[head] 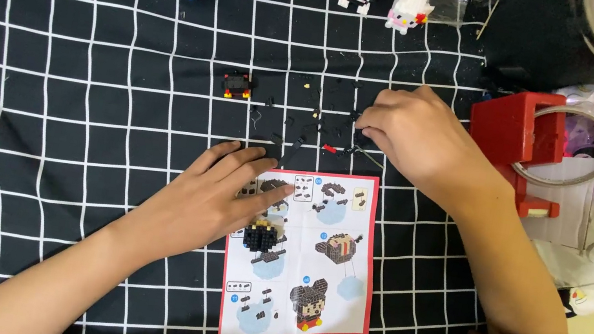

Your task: Assembling a miniature character model using small interlocking building blocks on a grid-patterned surface while following instructions.

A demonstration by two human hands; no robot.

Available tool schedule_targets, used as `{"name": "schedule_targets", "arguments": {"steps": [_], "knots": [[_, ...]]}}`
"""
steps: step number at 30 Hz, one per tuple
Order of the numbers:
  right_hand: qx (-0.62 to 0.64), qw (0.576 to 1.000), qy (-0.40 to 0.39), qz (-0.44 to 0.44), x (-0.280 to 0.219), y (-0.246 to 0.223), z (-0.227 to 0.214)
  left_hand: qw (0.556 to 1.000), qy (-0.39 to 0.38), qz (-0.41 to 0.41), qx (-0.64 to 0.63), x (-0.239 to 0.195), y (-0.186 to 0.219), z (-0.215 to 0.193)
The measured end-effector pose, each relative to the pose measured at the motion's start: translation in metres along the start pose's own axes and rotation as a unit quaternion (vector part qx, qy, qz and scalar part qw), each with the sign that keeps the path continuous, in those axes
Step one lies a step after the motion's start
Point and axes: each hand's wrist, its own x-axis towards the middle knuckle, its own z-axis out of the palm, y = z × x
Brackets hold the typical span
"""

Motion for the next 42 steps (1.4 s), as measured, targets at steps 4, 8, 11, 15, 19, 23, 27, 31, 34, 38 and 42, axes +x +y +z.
{"name": "schedule_targets", "arguments": {"steps": [4, 8, 11, 15, 19, 23, 27, 31, 34, 38, 42], "knots": [[-0.003, 1.0, 0.001, 0.003, 0.003, 0.002, 0.003, 1.0, 0.003, 0.001, -0.004, 0.0, 0.0, 0.0], [0.066, 0.997, 0.032, 0.004, -0.003, -0.003, -0.018, 1.0, 0.007, 0.0, -0.002, 0.001, 0.0, -0.001], [0.102, 0.992, 0.075, 0.022, -0.012, -0.007, -0.032, 1.0, 0.003, 0.0, 0.0, 0.001, 0.0, -0.001], [0.102, 0.988, 0.112, 0.009, -0.021, -0.014, -0.045, 1.0, 0.005, 0.002, 0.003, 0.001, 0.0, -0.002], [0.083, 0.993, 0.085, 0.013, -0.019, -0.008, -0.038, 1.0, 0.006, 0.002, 0.0, 0.001, 0.0, -0.001], [0.062, 0.996, -0.009, 0.061, -0.015, -0.004, -0.031, 1.0, 0.015, -0.011, -0.009, 0.0, -0.002, 0.0], [0.085, 0.989, -0.083, 0.089, -0.015, -0.01, -0.032, 0.998, 0.034, -0.054, -0.014, 0.002, -0.003, 0.0], [0.115, 0.98, -0.124, 0.109, -0.013, -0.021, -0.032, 0.998, 0.015, -0.068, -0.005, 0.001, -0.004, 0.003], [0.098, 0.982, -0.14, 0.084, -0.011, -0.017, -0.024, 0.996, 0.003, -0.086, -0.002, 0.0, -0.004, 0.003], [0.099, 0.984, -0.128, 0.078, -0.011, -0.015, -0.02, 0.997, 0.01, -0.081, -0.005, 0.001, -0.004, 0.002], [0.065, 0.993, -0.093, 0.044, -0.012, -0.015, -0.018, 0.997, 0.012, -0.075, 0.002, 0.001, -0.004, 0.003]]}}
